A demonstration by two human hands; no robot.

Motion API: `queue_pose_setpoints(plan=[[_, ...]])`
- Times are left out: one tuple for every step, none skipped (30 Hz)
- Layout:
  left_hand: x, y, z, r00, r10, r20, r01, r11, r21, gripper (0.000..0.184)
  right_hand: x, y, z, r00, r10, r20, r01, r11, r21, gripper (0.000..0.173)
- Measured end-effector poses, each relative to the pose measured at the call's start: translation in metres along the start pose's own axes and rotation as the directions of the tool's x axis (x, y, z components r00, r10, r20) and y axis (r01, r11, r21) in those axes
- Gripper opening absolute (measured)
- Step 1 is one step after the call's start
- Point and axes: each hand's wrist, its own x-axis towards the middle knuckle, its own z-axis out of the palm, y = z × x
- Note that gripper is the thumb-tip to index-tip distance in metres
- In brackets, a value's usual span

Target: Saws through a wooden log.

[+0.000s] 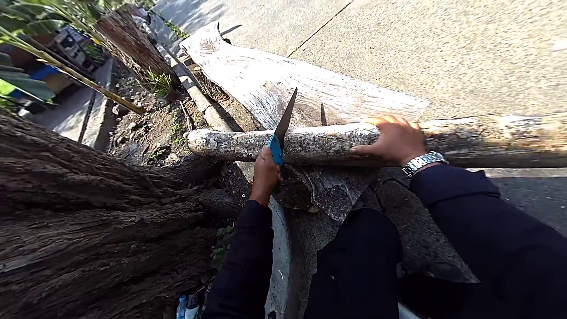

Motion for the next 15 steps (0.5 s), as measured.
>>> queue_pose_setpoints(plan=[[0.002,0.003,0.003,1.000,0.000,0.016,0.000,1.000,-0.008,0.068,0.001,0.002,-0.001,1.000,0.011,0.021,-0.010,1.000,-0.005,0.102],[-0.004,0.001,0.002,1.000,-0.004,0.030,0.004,1.000,-0.025,0.067,0.000,0.003,-0.001,0.999,0.017,0.038,-0.016,1.000,-0.016,0.102],[-0.015,-0.005,-0.004,1.000,-0.009,0.025,0.010,0.998,-0.054,0.066,0.002,0.003,-0.001,0.999,0.017,0.047,-0.017,1.000,-0.019,0.103],[-0.031,-0.014,-0.012,1.000,-0.023,0.007,0.023,0.996,-0.084,0.066,0.005,0.001,-0.002,0.999,0.017,0.052,-0.016,1.000,-0.016,0.103],[-0.053,-0.024,-0.020,1.000,-0.021,-0.015,0.019,0.994,-0.105,0.066,0.006,0.001,-0.003,0.998,0.017,0.056,-0.017,1.000,-0.009,0.103],[-0.079,-0.035,-0.029,1.000,-0.002,-0.028,-0.002,0.994,-0.112,0.065,0.008,0.002,-0.003,0.998,0.017,0.060,-0.017,1.000,-0.005,0.102],[-0.108,-0.044,-0.040,1.000,0.022,-0.019,-0.024,0.994,-0.105,0.061,0.009,0.002,-0.003,0.998,0.020,0.063,-0.020,1.000,-0.001,0.102],[-0.134,-0.052,-0.051,0.999,0.043,-0.011,-0.044,0.993,-0.105,0.059,0.011,0.002,-0.003,0.998,0.021,0.061,-0.021,1.000,0.002,0.101],[-0.153,-0.056,-0.059,0.999,0.052,-0.013,-0.054,0.993,-0.108,0.058,0.012,0.001,-0.003,0.998,0.020,0.057,-0.020,1.000,0.009,0.100],[-0.161,-0.056,-0.064,0.998,0.055,-0.021,-0.057,0.993,-0.106,0.058,0.013,0.000,-0.003,0.999,0.019,0.050,-0.019,1.000,0.015,0.099],[-0.157,-0.052,-0.064,0.998,0.050,-0.032,-0.052,0.994,-0.093,0.057,0.013,-0.001,-0.002,0.999,0.013,0.033,-0.014,1.000,0.013,0.099],[-0.139,-0.046,-0.060,0.998,0.040,-0.038,-0.042,0.997,-0.067,0.056,0.009,-0.002,0.000,1.000,0.006,0.012,-0.006,1.000,0.009,0.099],[-0.111,-0.038,-0.050,0.999,0.025,-0.040,-0.027,0.999,-0.041,0.057,0.003,-0.002,0.002,1.000,-0.002,-0.016,0.002,1.000,-0.003,0.100],[-0.078,-0.031,-0.036,0.999,0.006,-0.041,-0.007,1.000,-0.022,0.060,-0.004,-0.002,0.005,0.999,-0.017,-0.046,0.017,1.000,-0.006,0.101],[-0.049,-0.025,-0.022,0.999,-0.006,-0.037,0.006,1.000,-0.005,0.064,-0.011,-0.003,0.008,0.996,-0.039,-0.076,0.039,0.999,-0.002,0.101]])
